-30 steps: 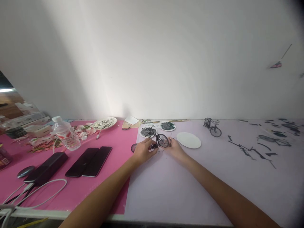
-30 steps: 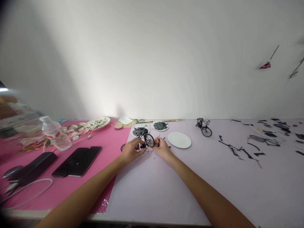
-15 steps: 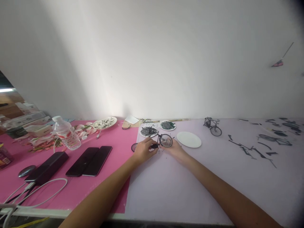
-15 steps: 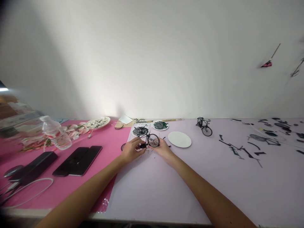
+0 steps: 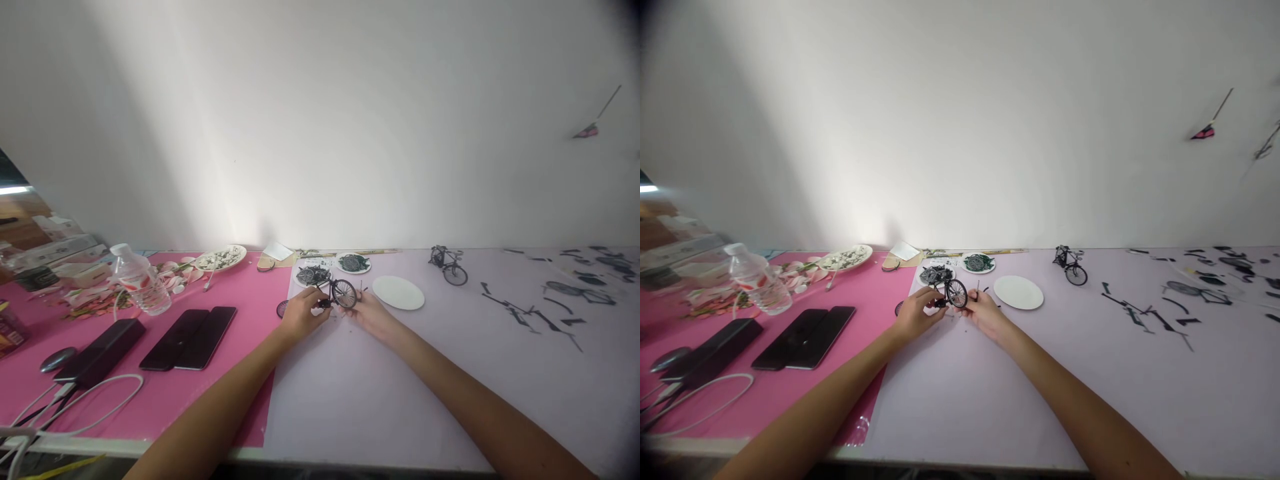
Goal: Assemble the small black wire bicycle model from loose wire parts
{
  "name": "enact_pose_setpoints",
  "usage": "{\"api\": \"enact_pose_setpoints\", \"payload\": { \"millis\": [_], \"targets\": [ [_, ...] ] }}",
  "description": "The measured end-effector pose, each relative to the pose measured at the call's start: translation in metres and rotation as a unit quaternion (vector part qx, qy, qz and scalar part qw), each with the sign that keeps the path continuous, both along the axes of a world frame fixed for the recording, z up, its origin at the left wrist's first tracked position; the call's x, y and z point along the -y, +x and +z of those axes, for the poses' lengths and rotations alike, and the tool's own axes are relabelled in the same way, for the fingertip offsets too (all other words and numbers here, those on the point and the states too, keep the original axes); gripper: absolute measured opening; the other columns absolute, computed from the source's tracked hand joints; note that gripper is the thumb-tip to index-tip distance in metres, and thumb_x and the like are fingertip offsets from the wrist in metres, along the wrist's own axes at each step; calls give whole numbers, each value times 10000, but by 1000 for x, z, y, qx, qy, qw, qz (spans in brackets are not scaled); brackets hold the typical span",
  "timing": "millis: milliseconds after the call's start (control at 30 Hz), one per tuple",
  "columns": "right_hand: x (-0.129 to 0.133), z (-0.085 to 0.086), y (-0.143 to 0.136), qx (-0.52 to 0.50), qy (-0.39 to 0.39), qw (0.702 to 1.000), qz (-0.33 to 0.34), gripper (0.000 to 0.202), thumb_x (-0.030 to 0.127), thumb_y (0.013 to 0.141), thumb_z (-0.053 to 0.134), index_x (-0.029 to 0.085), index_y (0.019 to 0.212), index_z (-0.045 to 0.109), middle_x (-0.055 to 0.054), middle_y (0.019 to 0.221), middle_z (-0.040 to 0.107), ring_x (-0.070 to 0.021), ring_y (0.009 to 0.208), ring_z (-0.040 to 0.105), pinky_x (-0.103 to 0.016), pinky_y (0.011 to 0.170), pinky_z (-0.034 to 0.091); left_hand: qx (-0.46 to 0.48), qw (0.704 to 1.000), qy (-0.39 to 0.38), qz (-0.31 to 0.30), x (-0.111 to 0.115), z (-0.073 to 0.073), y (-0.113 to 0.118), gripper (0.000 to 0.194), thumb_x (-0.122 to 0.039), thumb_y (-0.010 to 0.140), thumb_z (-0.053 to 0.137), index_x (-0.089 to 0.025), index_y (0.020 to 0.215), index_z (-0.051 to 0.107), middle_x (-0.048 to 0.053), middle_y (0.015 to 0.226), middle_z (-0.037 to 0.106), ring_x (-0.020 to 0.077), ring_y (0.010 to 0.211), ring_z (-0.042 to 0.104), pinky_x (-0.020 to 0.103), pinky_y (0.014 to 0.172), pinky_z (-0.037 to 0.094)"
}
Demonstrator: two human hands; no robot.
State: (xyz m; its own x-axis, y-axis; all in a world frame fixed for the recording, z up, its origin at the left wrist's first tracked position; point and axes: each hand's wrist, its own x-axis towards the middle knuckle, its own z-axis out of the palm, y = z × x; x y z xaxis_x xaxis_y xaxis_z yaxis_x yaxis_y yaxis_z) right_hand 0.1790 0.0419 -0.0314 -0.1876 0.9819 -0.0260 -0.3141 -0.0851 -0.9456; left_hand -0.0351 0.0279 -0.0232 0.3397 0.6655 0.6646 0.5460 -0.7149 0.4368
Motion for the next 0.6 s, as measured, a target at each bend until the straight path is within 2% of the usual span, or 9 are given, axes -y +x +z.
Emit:
{"api": "enact_pose_setpoints", "payload": {
  "millis": [200, 400, 600],
  "targets": [
    [4, 3, 0, -25, -2, 999, 36, 582, 376, 656, 909, 241, 763, 353, -29, 810, 704, -188, 739, 663, -284, 603, 404, -1, 1000, 8, 28, 0, 1, 0, 167, -267, 874, 690, -235, 1038, 703, 50, 940, 700, 185, 876, 668, 292, 758, 530],
    [9, 8, -1, 13, -6, 999, 36, 619, 456, 662, 895, 245, 778, 324, -53, 889, 715, -206, 798, 687, -285, 631, 437, 3, 1000, 1, 29, -1, 1, 0, 159, -263, 880, 684, -235, 1035, 707, 55, 948, 703, 194, 898, 670, 300, 774, 534],
    [9, 9, -2, -5, -19, 999, 34, 611, 406, 645, 911, 245, 774, 336, -47, 886, 720, -204, 781, 696, -284, 628, 448, 10, 1000, -2, 27, -3, -2, -1, 166, -305, 900, 684, -229, 1046, 711, 58, 966, 706, 189, 889, 669, 298, 780, 533]
  ]
}}
